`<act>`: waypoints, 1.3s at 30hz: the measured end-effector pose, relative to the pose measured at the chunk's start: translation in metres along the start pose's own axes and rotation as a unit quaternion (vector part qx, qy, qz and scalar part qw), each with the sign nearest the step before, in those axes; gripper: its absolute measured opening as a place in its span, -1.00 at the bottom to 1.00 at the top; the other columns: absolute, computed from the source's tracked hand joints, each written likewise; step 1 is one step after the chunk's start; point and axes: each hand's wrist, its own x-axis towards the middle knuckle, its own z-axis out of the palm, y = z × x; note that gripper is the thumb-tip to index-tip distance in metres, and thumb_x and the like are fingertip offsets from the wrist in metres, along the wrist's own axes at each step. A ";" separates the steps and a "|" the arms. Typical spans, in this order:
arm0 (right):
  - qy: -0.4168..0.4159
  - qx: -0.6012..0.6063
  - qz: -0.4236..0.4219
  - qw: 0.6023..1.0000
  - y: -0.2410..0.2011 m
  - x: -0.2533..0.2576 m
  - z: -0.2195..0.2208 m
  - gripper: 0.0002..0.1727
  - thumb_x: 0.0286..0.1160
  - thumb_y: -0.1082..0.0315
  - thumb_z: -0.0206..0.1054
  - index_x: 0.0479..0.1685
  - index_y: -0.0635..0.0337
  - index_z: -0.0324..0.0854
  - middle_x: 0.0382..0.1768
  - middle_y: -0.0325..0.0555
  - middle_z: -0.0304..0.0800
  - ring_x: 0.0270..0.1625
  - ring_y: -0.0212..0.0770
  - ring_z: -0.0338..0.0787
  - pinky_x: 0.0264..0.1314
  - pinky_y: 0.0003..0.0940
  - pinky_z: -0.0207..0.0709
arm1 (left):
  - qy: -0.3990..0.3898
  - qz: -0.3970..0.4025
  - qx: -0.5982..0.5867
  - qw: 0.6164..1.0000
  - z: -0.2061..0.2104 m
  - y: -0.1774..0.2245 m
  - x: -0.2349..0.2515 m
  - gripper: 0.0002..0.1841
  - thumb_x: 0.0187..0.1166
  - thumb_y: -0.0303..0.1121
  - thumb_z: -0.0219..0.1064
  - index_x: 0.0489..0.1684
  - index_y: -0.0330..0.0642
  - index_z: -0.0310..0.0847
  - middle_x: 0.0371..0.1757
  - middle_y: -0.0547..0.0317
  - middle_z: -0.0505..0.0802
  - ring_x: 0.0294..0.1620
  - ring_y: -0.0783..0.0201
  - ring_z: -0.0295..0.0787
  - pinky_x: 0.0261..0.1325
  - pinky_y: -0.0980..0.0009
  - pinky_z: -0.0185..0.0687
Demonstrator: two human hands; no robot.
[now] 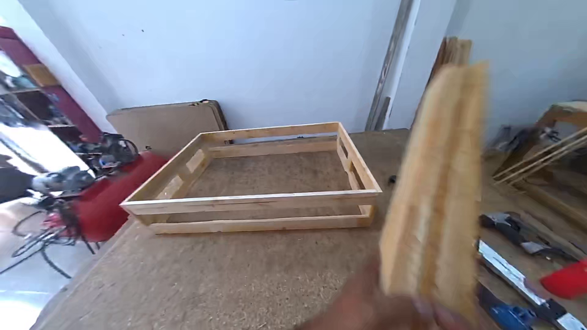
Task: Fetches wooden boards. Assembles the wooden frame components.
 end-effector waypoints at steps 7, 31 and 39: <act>-0.156 0.051 0.201 0.966 -0.024 0.192 0.167 -0.71 0.66 0.15 0.15 0.09 0.14 0.61 -0.27 -0.08 0.82 -0.29 -0.23 0.84 -0.28 -0.21 0.76 | 0.200 -0.097 -0.107 0.969 -0.146 0.079 0.092 -0.46 0.76 0.15 -0.01 0.36 -0.08 0.55 -0.05 0.02 0.86 -0.09 0.13 0.85 -0.04 0.07 0.81; -0.211 -0.450 0.078 0.864 0.122 0.293 0.204 -0.10 0.57 -0.54 -0.07 0.21 0.12 0.72 -0.01 0.14 0.84 0.04 0.11 0.84 0.07 0.27 0.67 | 0.166 -0.083 0.620 0.762 -0.401 0.002 0.075 -0.45 0.46 -0.15 0.46 0.52 0.14 0.63 0.62 0.02 0.59 0.63 -0.13 0.46 0.56 -0.30 0.42; -0.305 -0.378 0.145 0.862 0.190 0.367 0.242 0.04 0.60 -0.57 -0.39 0.48 0.10 0.60 0.27 0.13 0.80 0.34 0.01 0.79 0.44 0.21 0.58 | 0.087 -0.302 0.620 0.719 -0.372 -0.001 0.126 -0.04 0.56 -0.05 0.42 0.89 -0.22 -0.10 0.30 -0.34 0.76 0.35 -0.33 0.70 0.35 -0.29 0.56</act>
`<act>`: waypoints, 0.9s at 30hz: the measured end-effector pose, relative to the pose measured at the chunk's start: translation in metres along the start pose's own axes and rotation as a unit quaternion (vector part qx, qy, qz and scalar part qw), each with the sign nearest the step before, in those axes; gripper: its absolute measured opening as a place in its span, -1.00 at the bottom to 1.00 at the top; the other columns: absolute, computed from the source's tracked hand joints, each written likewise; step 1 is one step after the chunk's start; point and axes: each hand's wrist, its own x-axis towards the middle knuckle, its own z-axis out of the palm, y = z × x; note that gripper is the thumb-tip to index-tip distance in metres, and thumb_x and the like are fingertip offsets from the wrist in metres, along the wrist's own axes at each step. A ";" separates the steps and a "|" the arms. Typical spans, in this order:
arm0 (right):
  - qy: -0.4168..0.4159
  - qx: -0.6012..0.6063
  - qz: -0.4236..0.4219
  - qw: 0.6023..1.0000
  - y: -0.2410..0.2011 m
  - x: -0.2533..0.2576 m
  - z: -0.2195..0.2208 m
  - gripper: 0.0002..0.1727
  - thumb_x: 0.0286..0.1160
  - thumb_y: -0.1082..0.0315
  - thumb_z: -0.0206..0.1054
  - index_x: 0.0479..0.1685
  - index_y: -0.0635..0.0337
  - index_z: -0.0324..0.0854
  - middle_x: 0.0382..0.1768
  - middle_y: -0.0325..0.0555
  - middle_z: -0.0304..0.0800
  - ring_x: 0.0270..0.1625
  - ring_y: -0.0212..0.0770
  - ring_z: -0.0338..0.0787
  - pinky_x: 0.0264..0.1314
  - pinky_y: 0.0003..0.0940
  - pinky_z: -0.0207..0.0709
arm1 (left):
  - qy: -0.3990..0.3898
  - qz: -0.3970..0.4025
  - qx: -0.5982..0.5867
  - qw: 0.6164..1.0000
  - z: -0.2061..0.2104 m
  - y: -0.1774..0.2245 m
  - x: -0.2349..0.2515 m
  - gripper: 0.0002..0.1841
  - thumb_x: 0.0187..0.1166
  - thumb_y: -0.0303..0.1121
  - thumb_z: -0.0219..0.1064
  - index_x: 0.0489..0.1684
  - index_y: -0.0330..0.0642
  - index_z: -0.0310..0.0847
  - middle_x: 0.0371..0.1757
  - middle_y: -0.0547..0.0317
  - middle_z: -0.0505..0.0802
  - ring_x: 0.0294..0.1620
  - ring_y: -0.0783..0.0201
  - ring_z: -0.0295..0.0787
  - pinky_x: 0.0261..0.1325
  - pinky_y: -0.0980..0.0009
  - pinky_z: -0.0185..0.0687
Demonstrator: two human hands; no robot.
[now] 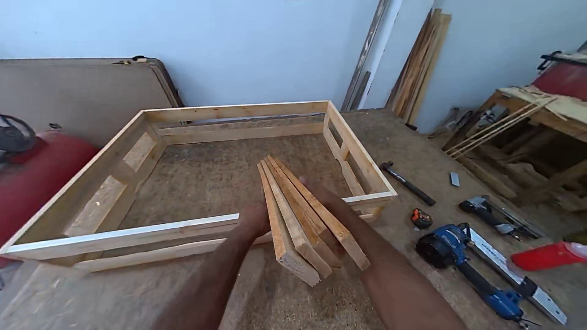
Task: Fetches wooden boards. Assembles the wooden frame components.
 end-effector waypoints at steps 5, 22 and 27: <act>0.024 -0.071 0.031 0.997 -0.001 -0.030 0.012 0.11 0.55 -0.61 -0.43 0.26 0.17 0.73 0.18 0.24 0.82 0.29 0.18 0.80 0.35 0.40 0.55 | -0.009 -0.052 0.001 0.999 0.009 0.014 -0.024 -0.53 0.78 -0.20 0.16 0.47 -0.38 0.51 0.38 -0.31 0.73 0.44 -0.21 0.67 0.41 -0.13 0.55; -0.013 -0.034 0.044 0.998 0.067 -0.203 0.021 -0.08 0.53 -0.54 0.02 0.69 -0.09 0.46 0.49 0.00 0.68 0.47 0.01 0.70 0.52 0.26 0.50 | 0.004 0.000 -0.144 0.990 0.104 0.053 -0.181 -0.56 0.57 -0.10 0.34 0.27 -0.19 0.68 0.11 -0.08 0.87 0.20 -0.03 0.82 0.32 -0.15 0.66; 0.075 0.234 0.059 0.967 0.066 -0.222 -0.018 -0.06 0.39 -0.09 0.55 0.76 0.07 0.24 0.24 0.19 0.77 0.18 0.07 0.83 0.20 0.09 0.74 | 0.196 -0.038 -0.319 0.927 0.094 0.004 -0.210 -0.57 0.84 -0.09 0.06 0.47 -0.06 0.64 0.22 0.20 0.91 0.28 0.17 0.84 0.38 -0.09 0.67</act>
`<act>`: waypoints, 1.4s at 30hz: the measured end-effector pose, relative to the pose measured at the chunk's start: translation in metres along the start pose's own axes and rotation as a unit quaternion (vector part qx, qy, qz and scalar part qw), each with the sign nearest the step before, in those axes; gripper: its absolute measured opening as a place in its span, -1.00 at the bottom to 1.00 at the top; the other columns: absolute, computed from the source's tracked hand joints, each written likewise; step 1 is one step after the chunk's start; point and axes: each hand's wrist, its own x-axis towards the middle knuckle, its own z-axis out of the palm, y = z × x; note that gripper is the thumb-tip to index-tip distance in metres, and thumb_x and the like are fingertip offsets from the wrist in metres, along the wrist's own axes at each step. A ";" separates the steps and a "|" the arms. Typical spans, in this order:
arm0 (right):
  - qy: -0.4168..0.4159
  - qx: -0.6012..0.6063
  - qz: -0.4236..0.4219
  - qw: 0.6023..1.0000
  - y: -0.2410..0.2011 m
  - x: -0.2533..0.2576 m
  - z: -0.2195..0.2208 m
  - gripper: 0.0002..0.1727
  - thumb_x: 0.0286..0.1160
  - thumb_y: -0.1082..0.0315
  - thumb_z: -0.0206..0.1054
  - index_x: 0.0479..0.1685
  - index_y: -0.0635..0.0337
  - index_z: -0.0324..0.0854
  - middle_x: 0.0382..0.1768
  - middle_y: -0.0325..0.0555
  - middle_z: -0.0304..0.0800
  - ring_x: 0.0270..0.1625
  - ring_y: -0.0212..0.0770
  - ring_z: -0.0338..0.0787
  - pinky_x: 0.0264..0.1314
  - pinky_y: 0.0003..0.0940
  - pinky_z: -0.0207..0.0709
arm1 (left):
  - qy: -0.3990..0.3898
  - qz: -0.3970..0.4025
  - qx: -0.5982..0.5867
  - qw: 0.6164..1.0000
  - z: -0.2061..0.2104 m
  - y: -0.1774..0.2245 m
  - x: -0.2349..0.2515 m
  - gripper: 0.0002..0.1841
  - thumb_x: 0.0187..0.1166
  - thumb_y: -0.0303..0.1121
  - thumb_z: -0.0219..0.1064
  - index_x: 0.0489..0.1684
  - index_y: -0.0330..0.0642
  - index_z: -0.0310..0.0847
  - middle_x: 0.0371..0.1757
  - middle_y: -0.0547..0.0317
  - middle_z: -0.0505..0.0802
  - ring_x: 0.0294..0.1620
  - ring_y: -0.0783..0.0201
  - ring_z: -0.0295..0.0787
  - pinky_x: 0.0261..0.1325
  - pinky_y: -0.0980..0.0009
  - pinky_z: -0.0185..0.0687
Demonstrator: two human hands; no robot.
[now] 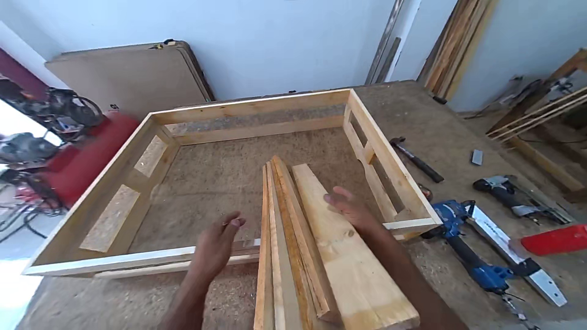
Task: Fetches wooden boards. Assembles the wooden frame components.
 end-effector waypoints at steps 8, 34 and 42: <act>0.035 -0.161 -0.027 0.986 0.026 -0.112 -0.084 -0.09 0.37 -0.29 0.40 0.65 0.12 0.44 0.33 0.05 0.74 0.29 -0.03 0.80 0.31 0.06 0.71 | -0.209 -0.123 -0.325 0.914 0.012 0.039 -0.108 -0.13 0.59 0.53 -0.20 0.39 -0.05 0.59 0.08 0.19 0.93 0.10 0.25 0.90 0.20 0.14 0.86; -0.006 0.115 0.095 0.989 0.016 -0.135 -0.028 -0.54 0.63 0.39 0.28 0.52 0.09 0.59 0.14 0.20 0.85 0.07 0.12 0.91 -0.02 0.00 0.87 | -0.198 -0.132 -0.645 0.726 -0.026 -0.034 -0.132 -0.72 0.60 -0.16 0.39 0.07 -0.07 0.86 0.05 0.01 0.94 0.08 0.16 0.92 0.21 0.09 0.83; -0.087 0.306 0.135 0.938 0.014 -0.109 0.036 -0.44 0.58 0.53 0.22 0.60 0.14 0.31 0.12 0.33 0.79 0.02 0.21 0.88 0.01 0.13 0.81 | 0.014 -0.162 -0.639 0.752 -0.010 -0.045 -0.083 -0.69 0.68 -0.29 0.22 0.17 -0.33 0.61 0.00 -0.24 0.89 -0.08 0.02 0.94 -0.11 0.08 0.93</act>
